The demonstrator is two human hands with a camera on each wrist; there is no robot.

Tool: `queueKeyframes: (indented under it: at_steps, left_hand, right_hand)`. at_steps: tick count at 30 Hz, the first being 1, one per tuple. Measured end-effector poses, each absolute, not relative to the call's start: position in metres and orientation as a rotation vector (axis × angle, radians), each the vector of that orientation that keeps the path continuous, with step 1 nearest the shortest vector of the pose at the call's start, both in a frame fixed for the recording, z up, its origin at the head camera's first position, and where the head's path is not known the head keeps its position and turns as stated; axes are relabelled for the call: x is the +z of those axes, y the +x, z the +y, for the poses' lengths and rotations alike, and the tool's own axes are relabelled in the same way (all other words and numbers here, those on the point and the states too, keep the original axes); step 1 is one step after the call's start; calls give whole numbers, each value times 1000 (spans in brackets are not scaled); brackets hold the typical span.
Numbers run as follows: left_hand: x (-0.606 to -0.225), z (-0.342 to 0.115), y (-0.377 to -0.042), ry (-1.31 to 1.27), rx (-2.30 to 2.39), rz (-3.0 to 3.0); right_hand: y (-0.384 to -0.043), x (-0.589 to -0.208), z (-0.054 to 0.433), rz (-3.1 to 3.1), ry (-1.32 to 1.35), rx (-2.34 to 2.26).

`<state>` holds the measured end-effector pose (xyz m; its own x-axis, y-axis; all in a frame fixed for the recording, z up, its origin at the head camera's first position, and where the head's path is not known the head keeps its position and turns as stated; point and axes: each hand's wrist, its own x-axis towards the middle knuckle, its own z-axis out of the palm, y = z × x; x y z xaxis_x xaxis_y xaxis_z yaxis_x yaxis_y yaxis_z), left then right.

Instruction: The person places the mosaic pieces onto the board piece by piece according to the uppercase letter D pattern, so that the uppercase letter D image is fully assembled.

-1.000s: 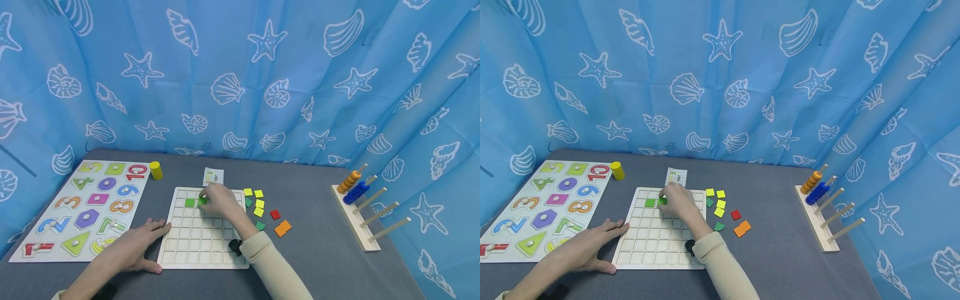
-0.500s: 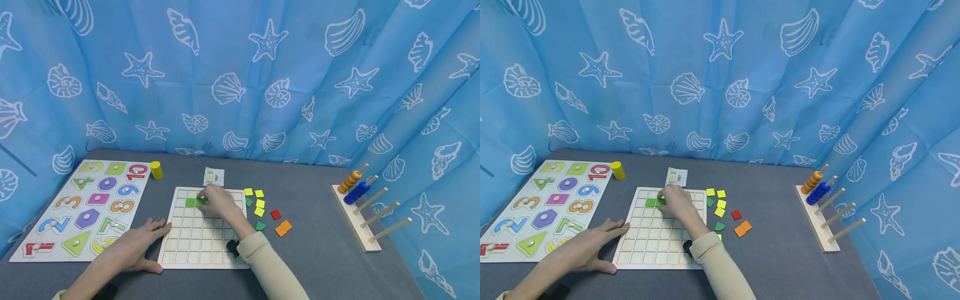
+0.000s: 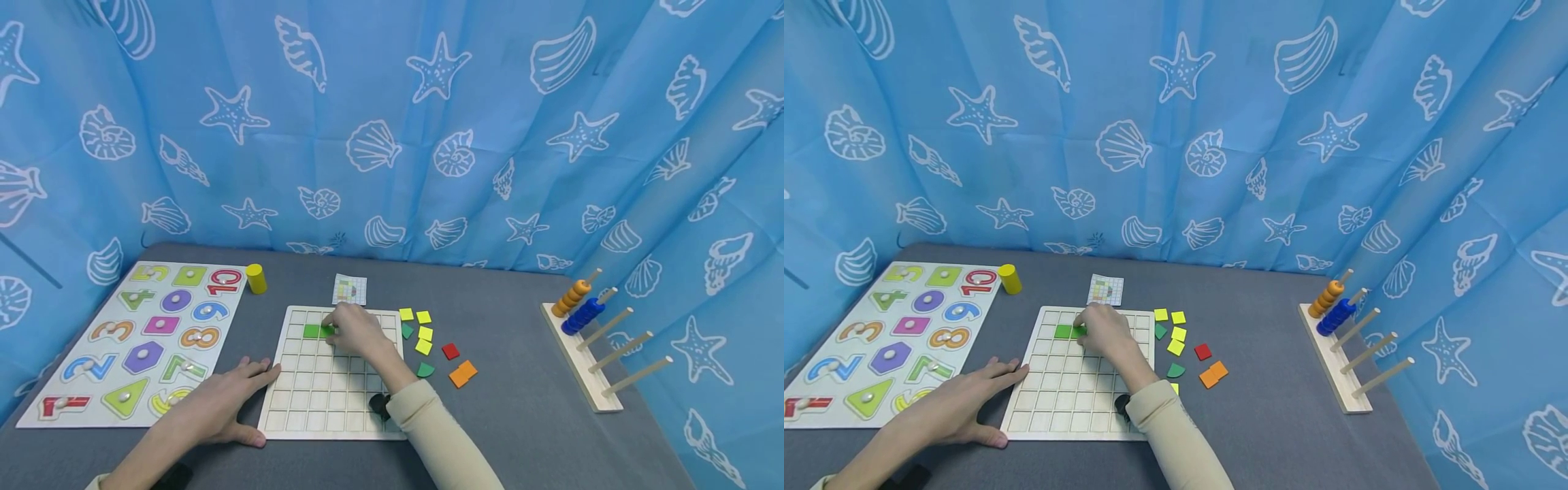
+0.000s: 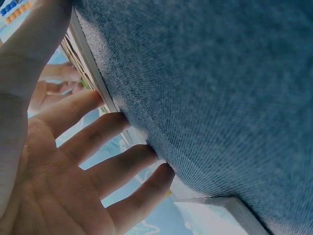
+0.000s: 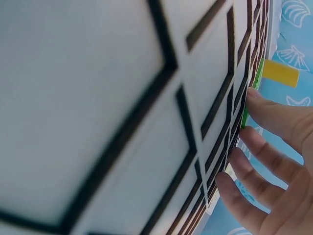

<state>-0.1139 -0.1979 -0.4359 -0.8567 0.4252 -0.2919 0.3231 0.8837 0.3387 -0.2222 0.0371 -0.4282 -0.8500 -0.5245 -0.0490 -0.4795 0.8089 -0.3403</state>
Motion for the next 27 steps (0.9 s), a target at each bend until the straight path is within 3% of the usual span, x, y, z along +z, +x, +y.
queueKeyframes:
  at_steps: [14,27]
  left_hand:
    - [-437,-199,-114,558,396,2686]
    - [-438,-199,-114,567,405,2699]
  right_hand:
    - [-221,-427,44,2843,-797,-536]
    - [-228,-414,85,2877,-658,-680]
